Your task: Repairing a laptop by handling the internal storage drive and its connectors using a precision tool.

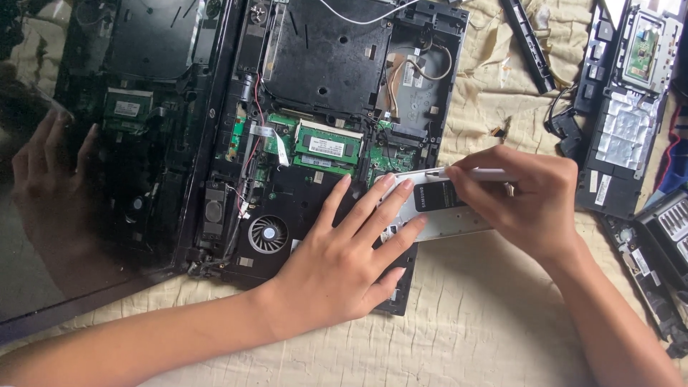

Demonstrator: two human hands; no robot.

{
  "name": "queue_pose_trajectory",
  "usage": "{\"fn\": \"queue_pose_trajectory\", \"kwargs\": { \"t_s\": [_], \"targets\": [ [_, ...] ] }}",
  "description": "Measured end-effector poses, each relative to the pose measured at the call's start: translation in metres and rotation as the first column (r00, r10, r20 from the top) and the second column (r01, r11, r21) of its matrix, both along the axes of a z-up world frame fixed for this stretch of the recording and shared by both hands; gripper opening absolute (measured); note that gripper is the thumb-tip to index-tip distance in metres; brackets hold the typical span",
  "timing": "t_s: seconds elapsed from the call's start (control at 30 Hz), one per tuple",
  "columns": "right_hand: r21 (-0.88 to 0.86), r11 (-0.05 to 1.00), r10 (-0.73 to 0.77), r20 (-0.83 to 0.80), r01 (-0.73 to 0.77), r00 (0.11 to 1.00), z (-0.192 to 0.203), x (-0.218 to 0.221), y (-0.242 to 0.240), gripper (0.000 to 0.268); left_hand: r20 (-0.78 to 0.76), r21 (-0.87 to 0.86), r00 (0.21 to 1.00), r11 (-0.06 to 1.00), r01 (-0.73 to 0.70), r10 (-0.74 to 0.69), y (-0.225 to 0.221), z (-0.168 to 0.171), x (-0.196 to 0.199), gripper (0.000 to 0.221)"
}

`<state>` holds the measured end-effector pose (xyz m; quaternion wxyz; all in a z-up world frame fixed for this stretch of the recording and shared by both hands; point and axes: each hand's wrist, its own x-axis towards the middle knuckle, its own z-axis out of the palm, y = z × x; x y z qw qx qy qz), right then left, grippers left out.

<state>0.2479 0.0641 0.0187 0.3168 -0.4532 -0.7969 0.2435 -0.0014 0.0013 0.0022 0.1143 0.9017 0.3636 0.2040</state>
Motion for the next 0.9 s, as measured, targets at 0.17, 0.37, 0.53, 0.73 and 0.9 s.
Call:
{"fn": "queue_pose_trajectory", "kwargs": {
  "t_s": [0.17, 0.37, 0.53, 0.73, 0.9],
  "targets": [
    [0.148, 0.987, -0.087, 0.125, 0.068, 0.988, -0.003, -0.008, -0.011, 0.015, 0.015, 0.0, 1.0, 1.0, -0.012, 0.012, -0.001, 0.0, 0.0, 0.054],
    [0.115, 0.987, -0.126, 0.154, 0.109, 0.98, 0.002, -0.01, -0.011, 0.017, 0.015, 0.015, 1.0, 1.0, -0.011, 0.011, -0.001, -0.001, 0.0, 0.055],
    [-0.052, 0.981, -0.182, 0.094, 0.188, 0.979, 0.015, -0.017, -0.009, 0.01, 0.02, 0.018, 1.0, 1.0, -0.013, 0.013, -0.001, -0.001, 0.001, 0.055],
    [-0.223, 0.922, -0.304, 0.083, 0.315, 0.949, 0.015, -0.017, -0.009, 0.018, 0.061, 0.034, 0.998, 0.999, -0.037, 0.034, -0.003, -0.004, 0.0, 0.049],
    [-0.204, 0.933, -0.284, 0.09, 0.297, 0.955, 0.012, -0.014, -0.009, 0.015, 0.047, 0.046, 0.999, 0.999, -0.02, 0.017, -0.003, -0.004, 0.0, 0.052]
  ]
}}
